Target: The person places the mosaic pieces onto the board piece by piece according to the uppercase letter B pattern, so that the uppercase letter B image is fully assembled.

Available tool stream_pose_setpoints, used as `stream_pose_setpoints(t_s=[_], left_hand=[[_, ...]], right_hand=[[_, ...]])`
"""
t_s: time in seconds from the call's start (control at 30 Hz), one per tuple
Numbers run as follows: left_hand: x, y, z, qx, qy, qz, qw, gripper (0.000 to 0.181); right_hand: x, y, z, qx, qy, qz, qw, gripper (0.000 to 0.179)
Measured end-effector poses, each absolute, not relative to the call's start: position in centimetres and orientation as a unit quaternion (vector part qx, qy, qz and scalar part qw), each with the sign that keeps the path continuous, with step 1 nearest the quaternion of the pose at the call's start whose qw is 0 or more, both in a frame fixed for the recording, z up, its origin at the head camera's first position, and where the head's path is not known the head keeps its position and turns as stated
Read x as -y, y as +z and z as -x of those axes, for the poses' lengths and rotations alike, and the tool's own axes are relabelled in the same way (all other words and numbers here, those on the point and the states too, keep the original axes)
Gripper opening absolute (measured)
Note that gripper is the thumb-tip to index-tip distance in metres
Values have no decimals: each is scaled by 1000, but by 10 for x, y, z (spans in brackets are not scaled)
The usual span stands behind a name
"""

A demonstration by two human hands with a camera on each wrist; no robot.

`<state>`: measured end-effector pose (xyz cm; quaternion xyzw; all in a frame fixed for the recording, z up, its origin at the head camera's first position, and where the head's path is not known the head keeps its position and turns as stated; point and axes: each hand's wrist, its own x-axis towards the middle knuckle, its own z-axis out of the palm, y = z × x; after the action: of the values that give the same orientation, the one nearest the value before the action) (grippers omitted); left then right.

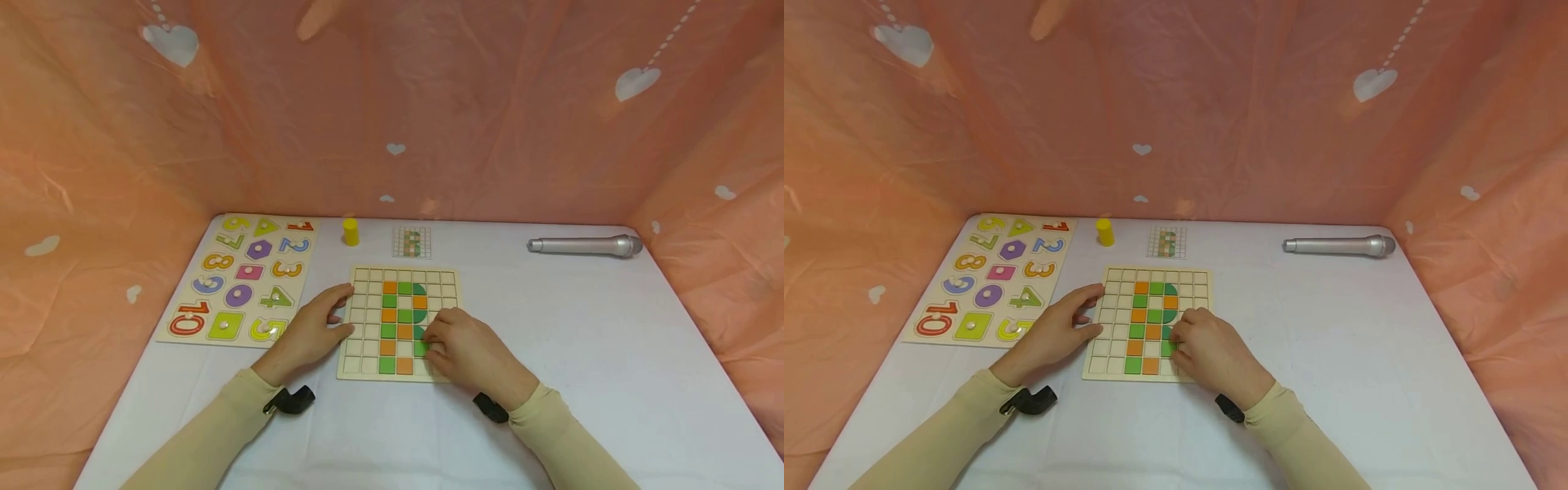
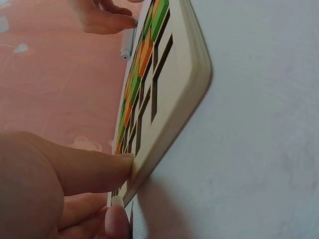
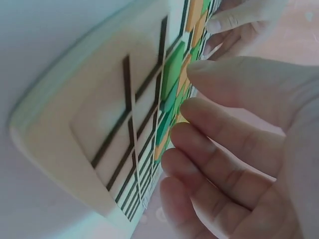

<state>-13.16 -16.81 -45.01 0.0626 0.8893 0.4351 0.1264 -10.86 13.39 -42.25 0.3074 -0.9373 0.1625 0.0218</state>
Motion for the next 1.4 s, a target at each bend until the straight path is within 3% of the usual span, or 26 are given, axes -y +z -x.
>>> stream_pose_setpoints(t_s=[0.6,0.77,1.03,1.4], left_hand=[[168,-451,131,-891,432,-63,127,73],[169,-449,131,-890,433,-60,127,73],[170,-450,130,-891,433,-61,125,73],[168,-449,131,-892,431,-70,121,73]], right_hand=[[-166,-412,108,948,161,-275,20,12],[-189,-413,94,949,152,-274,27,10],[-228,-417,63,951,154,-267,-16,19],[-249,-427,44,945,158,-285,8,32]])
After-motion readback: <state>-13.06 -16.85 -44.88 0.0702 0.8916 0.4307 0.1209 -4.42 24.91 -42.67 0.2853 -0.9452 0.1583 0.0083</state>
